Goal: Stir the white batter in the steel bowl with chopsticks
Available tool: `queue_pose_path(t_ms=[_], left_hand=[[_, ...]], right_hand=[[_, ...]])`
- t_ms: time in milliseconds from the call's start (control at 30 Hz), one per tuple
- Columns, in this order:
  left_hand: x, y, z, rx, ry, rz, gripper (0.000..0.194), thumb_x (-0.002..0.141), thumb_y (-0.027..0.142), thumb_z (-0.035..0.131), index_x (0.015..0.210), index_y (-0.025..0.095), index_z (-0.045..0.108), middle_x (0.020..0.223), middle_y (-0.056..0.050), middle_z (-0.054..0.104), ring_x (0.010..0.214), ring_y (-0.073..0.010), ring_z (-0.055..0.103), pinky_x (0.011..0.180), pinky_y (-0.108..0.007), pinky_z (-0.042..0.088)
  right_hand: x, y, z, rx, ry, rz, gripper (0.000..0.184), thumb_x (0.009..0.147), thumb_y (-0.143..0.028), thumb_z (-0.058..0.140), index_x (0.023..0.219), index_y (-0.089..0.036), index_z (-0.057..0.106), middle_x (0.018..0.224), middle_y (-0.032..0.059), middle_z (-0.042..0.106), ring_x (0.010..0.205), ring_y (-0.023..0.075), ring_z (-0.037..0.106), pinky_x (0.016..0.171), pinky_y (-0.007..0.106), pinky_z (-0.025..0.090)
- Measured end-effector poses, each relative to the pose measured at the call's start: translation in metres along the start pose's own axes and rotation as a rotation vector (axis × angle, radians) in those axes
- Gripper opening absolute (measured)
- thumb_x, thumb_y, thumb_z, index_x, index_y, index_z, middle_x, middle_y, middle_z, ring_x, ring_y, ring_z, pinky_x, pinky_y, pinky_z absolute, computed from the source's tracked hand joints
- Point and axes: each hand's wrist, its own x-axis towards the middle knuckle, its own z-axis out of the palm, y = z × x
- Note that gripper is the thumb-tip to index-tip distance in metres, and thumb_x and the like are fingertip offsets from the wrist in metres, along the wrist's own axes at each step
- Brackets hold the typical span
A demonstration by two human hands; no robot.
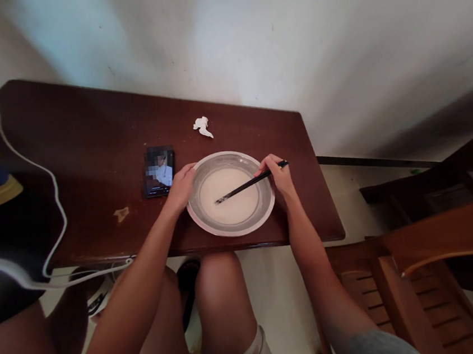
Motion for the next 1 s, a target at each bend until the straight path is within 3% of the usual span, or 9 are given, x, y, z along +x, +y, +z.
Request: queue_pose_path(t_ms=[67, 200, 300, 433, 533, 633, 767, 867, 1000], left_hand=[[0.0, -0.001, 0.0, -0.003, 0.002, 0.008, 0.041, 0.081, 0.041, 0.053, 0.107, 0.014, 0.071, 0.114, -0.011, 0.073, 0.112, -0.0264, 0.062, 0.104, -0.039, 0.046], [0.001, -0.002, 0.001, 0.001, 0.009, 0.0, 0.041, 0.081, 0.041, 0.052, 0.106, 0.015, 0.07, 0.113, -0.01, 0.073, 0.109, -0.0259, 0.063, 0.102, -0.039, 0.048], [0.001, -0.001, 0.001, 0.011, 0.01, -0.01, 0.042, 0.081, 0.041, 0.051, 0.108, 0.015, 0.07, 0.114, -0.011, 0.072, 0.11, -0.0262, 0.063, 0.102, -0.039, 0.047], [0.001, 0.0, 0.0, 0.015, 0.007, -0.005, 0.042, 0.081, 0.041, 0.051, 0.107, 0.014, 0.07, 0.116, -0.011, 0.072, 0.112, -0.0267, 0.062, 0.103, -0.039, 0.046], [0.001, 0.0, 0.001, -0.002, 0.006, -0.013, 0.042, 0.08, 0.042, 0.052, 0.106, 0.015, 0.07, 0.115, -0.011, 0.073, 0.11, -0.0267, 0.062, 0.103, -0.04, 0.046], [0.002, 0.001, 0.001, -0.013, 0.005, -0.027, 0.042, 0.08, 0.042, 0.052, 0.106, 0.014, 0.07, 0.112, -0.011, 0.073, 0.11, -0.0267, 0.063, 0.101, -0.038, 0.047], [0.001, 0.001, 0.001, 0.0, 0.006, -0.012, 0.042, 0.08, 0.041, 0.052, 0.106, 0.014, 0.07, 0.112, -0.011, 0.073, 0.111, -0.0265, 0.062, 0.101, -0.038, 0.047], [0.0, 0.0, 0.001, -0.004, 0.0, -0.006, 0.042, 0.081, 0.042, 0.053, 0.108, 0.015, 0.07, 0.115, -0.011, 0.072, 0.113, -0.0264, 0.061, 0.104, -0.038, 0.046], [0.001, 0.001, 0.001, -0.019, 0.003, -0.025, 0.044, 0.081, 0.042, 0.053, 0.11, 0.013, 0.069, 0.12, -0.012, 0.071, 0.114, -0.0264, 0.062, 0.104, -0.038, 0.045]], right_hand=[[0.0, 0.0, 0.0, -0.008, 0.017, -0.013, 0.04, 0.085, -0.057, 0.061, 0.066, -0.022, 0.064, 0.055, -0.0017, 0.068, 0.052, 0.0143, 0.067, 0.061, 0.029, 0.053], [0.003, 0.002, -0.01, 0.027, 0.181, -0.058, 0.041, 0.087, -0.056, 0.059, 0.063, -0.023, 0.061, 0.05, -0.0033, 0.064, 0.046, 0.0131, 0.063, 0.055, 0.027, 0.049], [0.002, 0.004, -0.01, 0.076, 0.117, -0.063, 0.042, 0.087, -0.055, 0.059, 0.061, -0.022, 0.061, 0.047, -0.0035, 0.062, 0.043, 0.0125, 0.061, 0.05, 0.026, 0.045], [-0.001, 0.003, -0.003, 0.007, -0.038, -0.02, 0.039, 0.088, -0.054, 0.06, 0.065, -0.022, 0.065, 0.055, -0.0019, 0.068, 0.051, 0.0138, 0.066, 0.059, 0.028, 0.051], [0.0, 0.002, -0.005, -0.008, 0.055, -0.054, 0.037, 0.087, -0.052, 0.061, 0.066, -0.022, 0.065, 0.057, -0.0018, 0.07, 0.057, 0.0145, 0.069, 0.061, 0.028, 0.052], [0.002, 0.003, -0.011, 0.058, 0.178, -0.091, 0.039, 0.087, -0.053, 0.059, 0.063, -0.022, 0.062, 0.048, -0.0039, 0.063, 0.046, 0.0127, 0.063, 0.053, 0.026, 0.047], [-0.001, 0.002, -0.007, 0.054, 0.049, -0.036, 0.043, 0.087, -0.056, 0.058, 0.06, -0.022, 0.061, 0.046, -0.0037, 0.06, 0.043, 0.0125, 0.059, 0.05, 0.026, 0.045], [-0.003, -0.001, -0.001, -0.016, -0.055, -0.022, 0.04, 0.087, -0.055, 0.059, 0.064, -0.023, 0.064, 0.055, -0.0023, 0.066, 0.052, 0.0143, 0.064, 0.06, 0.029, 0.052], [-0.001, -0.002, -0.008, -0.023, 0.086, -0.057, 0.04, 0.088, -0.054, 0.057, 0.063, -0.023, 0.063, 0.054, -0.002, 0.066, 0.051, 0.0144, 0.064, 0.06, 0.03, 0.052]])
